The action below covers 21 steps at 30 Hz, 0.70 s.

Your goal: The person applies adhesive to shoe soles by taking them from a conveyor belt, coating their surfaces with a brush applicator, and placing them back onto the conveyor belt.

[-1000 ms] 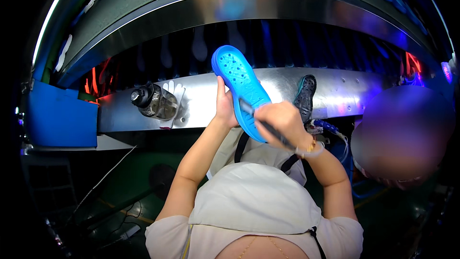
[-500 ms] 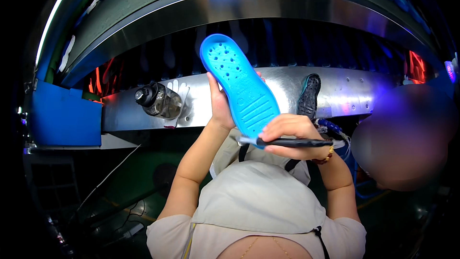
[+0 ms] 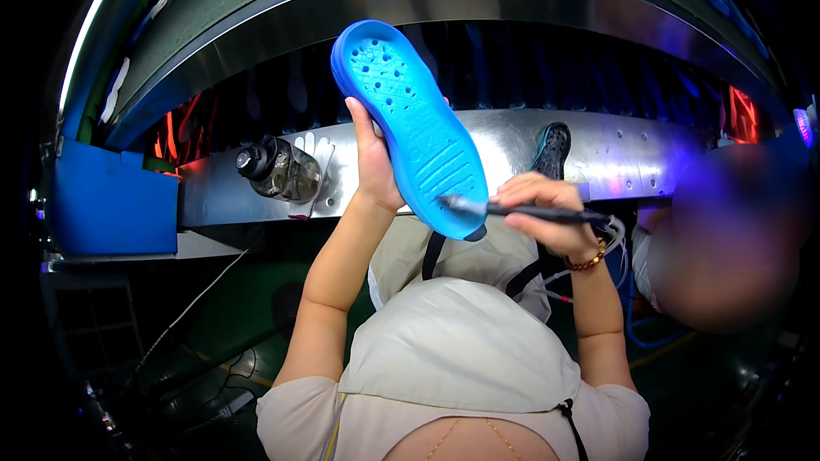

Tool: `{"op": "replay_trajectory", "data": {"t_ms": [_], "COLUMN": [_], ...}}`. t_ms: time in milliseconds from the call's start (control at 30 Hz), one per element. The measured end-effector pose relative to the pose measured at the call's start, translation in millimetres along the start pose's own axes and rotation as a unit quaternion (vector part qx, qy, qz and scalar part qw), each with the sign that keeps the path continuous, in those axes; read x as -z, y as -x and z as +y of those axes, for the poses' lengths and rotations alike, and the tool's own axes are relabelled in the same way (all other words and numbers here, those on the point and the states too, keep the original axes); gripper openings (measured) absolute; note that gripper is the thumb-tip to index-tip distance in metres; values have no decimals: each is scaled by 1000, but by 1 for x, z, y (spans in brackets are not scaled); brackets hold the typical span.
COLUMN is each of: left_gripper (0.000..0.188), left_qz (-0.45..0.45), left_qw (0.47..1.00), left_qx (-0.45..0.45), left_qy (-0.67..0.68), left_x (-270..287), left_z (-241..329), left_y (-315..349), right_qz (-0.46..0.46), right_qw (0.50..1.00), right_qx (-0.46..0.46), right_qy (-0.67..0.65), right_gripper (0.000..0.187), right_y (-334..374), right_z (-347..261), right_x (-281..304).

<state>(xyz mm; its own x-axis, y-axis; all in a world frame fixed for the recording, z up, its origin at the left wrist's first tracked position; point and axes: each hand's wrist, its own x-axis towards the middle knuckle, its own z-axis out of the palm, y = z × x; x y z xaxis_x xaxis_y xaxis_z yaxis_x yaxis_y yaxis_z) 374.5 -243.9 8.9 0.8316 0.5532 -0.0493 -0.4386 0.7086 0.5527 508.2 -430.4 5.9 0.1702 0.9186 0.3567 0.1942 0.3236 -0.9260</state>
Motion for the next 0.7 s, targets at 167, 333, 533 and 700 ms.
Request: {"op": "replay_trajectory", "data": {"t_ms": [167, 333, 533, 700], "left_gripper": [89, 83, 69, 51], "left_qz": [-24, 17, -44, -20], "left_qw": [999, 1000, 998, 999], "left_qx": [-15, -17, -34, -29], "left_qy": [-26, 18, 30, 39], "left_x": [-6, -32, -28, -21], "left_z": [12, 25, -16, -15], "left_y": [1, 6, 30, 27], "right_qz": [-61, 75, 150, 72], "right_qw": [985, 951, 956, 988], "right_qx": [-7, -13, -17, 35], "right_qy": [-161, -298, -250, -132], "right_gripper": [17, 11, 13, 16], "right_y": [-1, -2, -2, 2], "right_z": [-1, 5, -5, -19], "right_x": [0, -13, -40, -39]}}
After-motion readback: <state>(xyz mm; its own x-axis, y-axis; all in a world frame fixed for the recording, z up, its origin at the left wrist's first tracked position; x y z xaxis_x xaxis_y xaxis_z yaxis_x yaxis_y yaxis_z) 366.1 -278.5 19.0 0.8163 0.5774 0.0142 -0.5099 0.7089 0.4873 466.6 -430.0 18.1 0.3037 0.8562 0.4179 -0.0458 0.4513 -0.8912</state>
